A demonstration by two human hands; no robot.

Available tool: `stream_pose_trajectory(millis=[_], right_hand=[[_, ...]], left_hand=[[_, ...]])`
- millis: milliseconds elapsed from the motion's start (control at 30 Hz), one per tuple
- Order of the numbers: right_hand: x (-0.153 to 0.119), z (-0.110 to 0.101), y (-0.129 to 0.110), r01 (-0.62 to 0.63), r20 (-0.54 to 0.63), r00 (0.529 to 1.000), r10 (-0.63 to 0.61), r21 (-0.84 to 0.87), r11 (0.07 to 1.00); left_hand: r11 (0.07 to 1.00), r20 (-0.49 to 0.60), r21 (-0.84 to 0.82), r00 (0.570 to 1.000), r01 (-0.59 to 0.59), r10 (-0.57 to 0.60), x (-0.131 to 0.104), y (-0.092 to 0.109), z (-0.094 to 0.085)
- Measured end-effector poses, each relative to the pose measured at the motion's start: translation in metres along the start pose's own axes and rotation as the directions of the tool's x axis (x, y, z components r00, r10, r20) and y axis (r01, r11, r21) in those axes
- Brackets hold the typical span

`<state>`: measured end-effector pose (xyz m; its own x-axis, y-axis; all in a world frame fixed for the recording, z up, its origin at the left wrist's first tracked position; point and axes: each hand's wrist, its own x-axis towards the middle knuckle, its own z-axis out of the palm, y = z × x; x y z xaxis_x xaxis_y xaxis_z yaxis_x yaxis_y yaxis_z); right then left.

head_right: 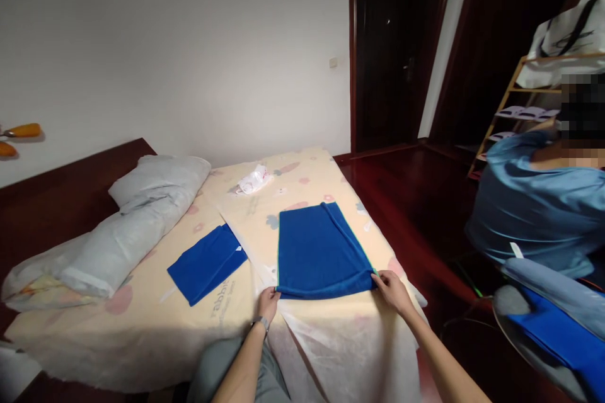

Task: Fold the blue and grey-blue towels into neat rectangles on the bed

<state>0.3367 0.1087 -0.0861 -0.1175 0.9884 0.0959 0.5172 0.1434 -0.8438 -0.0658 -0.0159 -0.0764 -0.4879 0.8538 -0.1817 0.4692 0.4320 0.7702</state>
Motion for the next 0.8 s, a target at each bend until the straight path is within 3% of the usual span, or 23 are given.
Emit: stream_pose_trajectory(millis=[200, 367, 567, 800], right_hand=[[0.015, 0.013, 0.010, -0.192, 0.025, 0.980, 0.199, -0.177, 0.965], [0.014, 0.013, 0.015, -0.170, 0.060, 0.980, 0.189, -0.234, 0.957], [0.009, -0.010, 0.015, -0.153, 0.137, 0.971, 0.194, -0.264, 0.952], [0.008, -0.013, 0.011, -0.205, 0.167, 0.949, 0.267, -0.316, 0.927]], left_hand=[[0.975, -0.046, 0.210, 0.997, 0.067, -0.058, 0.005, 0.005, 0.008], [0.936, -0.019, 0.328, 0.992, 0.124, -0.125, 0.006, 0.010, 0.009], [0.892, -0.003, 0.426, 0.986, 0.150, -0.164, -0.001, 0.017, 0.001], [0.865, 0.026, 0.489, 0.989, 0.113, -0.144, -0.011, 0.015, -0.003]])
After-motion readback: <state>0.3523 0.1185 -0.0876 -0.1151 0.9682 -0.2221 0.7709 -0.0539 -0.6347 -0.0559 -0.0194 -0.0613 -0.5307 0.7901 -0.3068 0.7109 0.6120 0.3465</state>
